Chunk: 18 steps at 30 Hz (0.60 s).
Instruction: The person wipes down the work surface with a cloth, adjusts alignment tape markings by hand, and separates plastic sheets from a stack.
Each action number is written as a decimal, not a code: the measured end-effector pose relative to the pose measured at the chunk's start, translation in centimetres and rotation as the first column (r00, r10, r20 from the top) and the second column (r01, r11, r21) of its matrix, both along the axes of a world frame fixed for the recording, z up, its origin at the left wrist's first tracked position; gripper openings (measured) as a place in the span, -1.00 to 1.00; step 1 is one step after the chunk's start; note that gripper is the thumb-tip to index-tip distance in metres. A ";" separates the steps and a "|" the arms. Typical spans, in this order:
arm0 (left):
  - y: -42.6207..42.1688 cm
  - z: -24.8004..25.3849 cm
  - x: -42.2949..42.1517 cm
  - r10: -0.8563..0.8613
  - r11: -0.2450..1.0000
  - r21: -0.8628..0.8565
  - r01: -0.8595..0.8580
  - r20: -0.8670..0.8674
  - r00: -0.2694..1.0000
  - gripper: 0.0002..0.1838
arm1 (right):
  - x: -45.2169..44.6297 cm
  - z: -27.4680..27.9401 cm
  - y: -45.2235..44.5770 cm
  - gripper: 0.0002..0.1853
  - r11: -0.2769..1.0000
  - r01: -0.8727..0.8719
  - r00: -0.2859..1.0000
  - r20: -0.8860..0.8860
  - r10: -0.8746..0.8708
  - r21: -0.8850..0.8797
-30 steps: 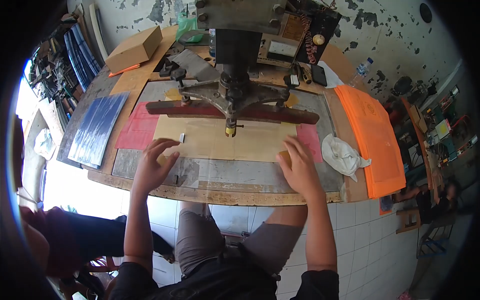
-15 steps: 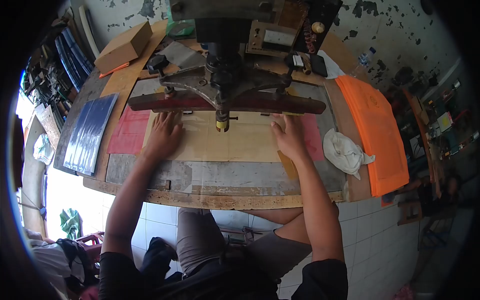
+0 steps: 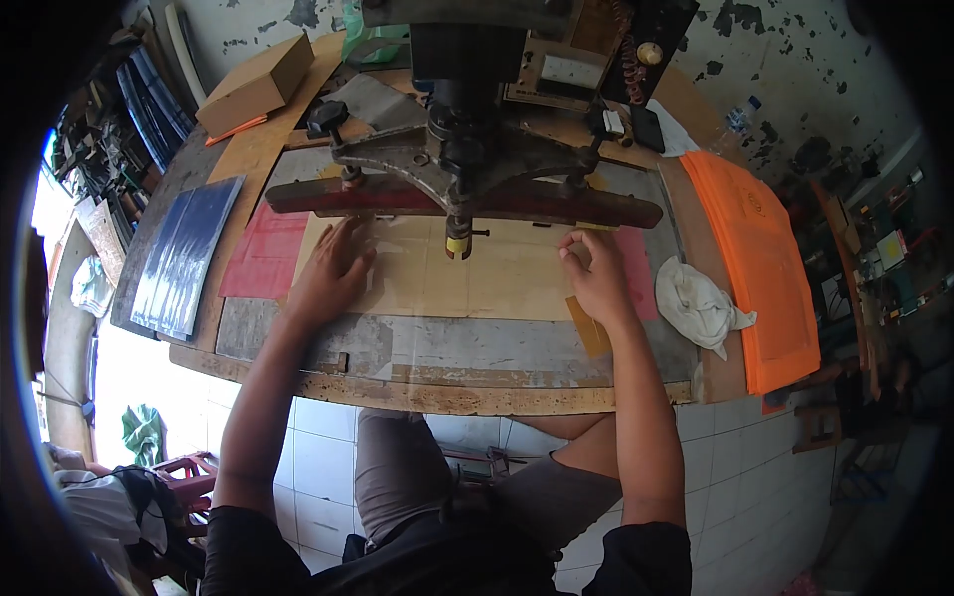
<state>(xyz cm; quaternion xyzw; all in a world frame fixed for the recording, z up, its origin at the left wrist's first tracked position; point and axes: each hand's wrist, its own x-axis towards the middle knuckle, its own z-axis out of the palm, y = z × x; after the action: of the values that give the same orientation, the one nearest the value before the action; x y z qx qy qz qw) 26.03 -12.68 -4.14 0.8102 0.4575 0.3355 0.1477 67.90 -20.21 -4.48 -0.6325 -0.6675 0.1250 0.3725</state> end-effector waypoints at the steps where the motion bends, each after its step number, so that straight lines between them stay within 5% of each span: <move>1: -0.3 0.6 0.2 -0.012 0.999 0.033 0.012 0.015 1.000 -0.50 | -0.1 0.0 -0.1 -0.83 1.000 -0.004 1.000 0.014 0.003 0.019; 4: -0.9 2.0 0.5 0.010 0.992 -0.123 0.008 0.148 0.989 -0.58 | -0.8 0.3 -0.5 -0.83 0.999 0.010 0.999 0.033 -0.012 0.043; 9: -0.7 1.7 0.4 -0.083 0.993 0.090 0.075 0.083 0.993 -0.64 | -1.8 1.3 -1.1 -0.76 0.998 -0.033 0.997 -0.066 0.036 0.044; 18: -1.3 2.0 1.9 -0.068 0.960 0.257 0.113 -0.177 0.982 -0.61 | -2.9 2.0 -1.6 -0.79 0.989 -0.146 0.986 0.089 0.142 0.035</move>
<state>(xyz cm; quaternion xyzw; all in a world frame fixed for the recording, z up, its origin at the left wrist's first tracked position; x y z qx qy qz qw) 27.90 -13.99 -2.15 0.8679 0.3814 0.3180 0.0142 64.97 -21.82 -2.51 -0.5795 -0.7295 0.1102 0.3463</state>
